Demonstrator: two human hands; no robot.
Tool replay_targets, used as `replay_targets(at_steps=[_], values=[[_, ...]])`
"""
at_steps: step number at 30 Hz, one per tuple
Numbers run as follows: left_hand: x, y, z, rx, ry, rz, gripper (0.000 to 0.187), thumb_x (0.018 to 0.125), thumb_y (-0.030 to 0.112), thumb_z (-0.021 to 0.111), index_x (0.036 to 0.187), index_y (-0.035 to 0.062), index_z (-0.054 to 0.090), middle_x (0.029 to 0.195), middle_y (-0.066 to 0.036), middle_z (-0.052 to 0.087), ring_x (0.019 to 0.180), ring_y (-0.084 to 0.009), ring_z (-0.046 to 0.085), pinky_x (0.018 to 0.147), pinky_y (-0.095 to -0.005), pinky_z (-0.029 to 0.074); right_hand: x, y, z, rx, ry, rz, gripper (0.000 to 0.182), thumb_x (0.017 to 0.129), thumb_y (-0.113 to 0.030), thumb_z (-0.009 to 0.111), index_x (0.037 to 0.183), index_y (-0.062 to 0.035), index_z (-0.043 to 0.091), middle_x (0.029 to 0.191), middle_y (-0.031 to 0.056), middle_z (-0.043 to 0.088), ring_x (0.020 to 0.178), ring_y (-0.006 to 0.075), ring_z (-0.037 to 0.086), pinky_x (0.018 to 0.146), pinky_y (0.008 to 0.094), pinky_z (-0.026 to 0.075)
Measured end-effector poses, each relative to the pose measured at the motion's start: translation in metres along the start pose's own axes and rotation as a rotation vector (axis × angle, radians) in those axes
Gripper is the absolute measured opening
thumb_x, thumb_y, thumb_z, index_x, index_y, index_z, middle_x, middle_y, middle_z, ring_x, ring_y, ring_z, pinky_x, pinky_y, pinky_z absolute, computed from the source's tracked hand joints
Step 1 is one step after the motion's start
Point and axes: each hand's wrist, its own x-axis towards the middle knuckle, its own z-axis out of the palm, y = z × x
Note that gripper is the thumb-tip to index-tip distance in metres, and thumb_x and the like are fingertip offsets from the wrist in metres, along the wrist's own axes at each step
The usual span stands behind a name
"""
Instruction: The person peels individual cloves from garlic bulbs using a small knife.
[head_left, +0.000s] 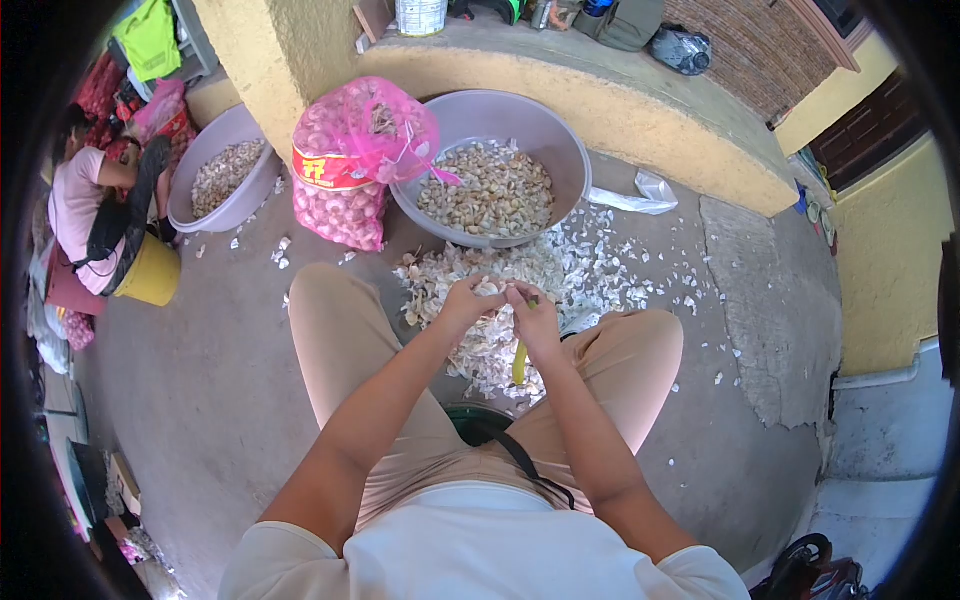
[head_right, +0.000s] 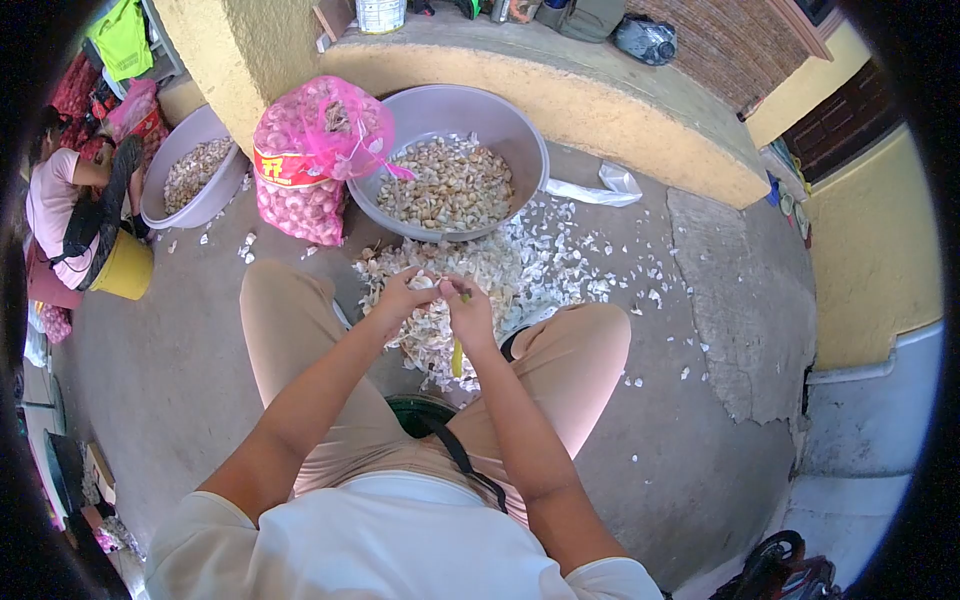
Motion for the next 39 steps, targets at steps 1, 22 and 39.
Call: replay_targets(at_steps=[1,22,39], values=[[0.0,0.001,0.0,0.016,0.006,0.014,0.028,0.066,0.009,0.067,0.089,0.0,0.055,0.071,-0.004,0.055,0.055,-0.0083,0.05,0.05,-0.0219,0.041,0.0,0.0,0.0,-0.017,0.01,-0.013,0.028,0.082,-0.021,0.056,0.098,0.0016,0.055,0.072,0.003,0.053,0.065,0.0102,0.046,0.06,0.0227,0.036],[0.02,0.009,-0.034,0.184,0.193,0.106,0.022,0.064,0.01,0.069,0.081,0.0067,0.056,0.065,-0.001,0.053,0.052,-0.0071,0.047,0.045,-0.0212,0.038,-0.009,-0.038,-0.017,0.169,-0.358,0.469,0.02,0.08,-0.02,0.057,0.082,-0.0002,0.056,0.059,-0.0023,0.044,0.039,0.0044,0.031,0.037,0.02,0.025],[0.024,-0.014,-0.044,0.523,-0.143,-0.249,0.048,0.086,0.046,0.038,0.09,0.0013,0.055,0.055,-0.006,0.054,0.038,-0.0106,0.042,0.035,-0.0253,0.032,0.017,-0.006,-0.025,-0.909,-0.434,0.143,0.029,0.069,-0.025,0.061,0.061,0.0033,0.059,0.049,0.0081,0.053,0.038,0.0167,0.048,0.039,0.0303,0.039]])
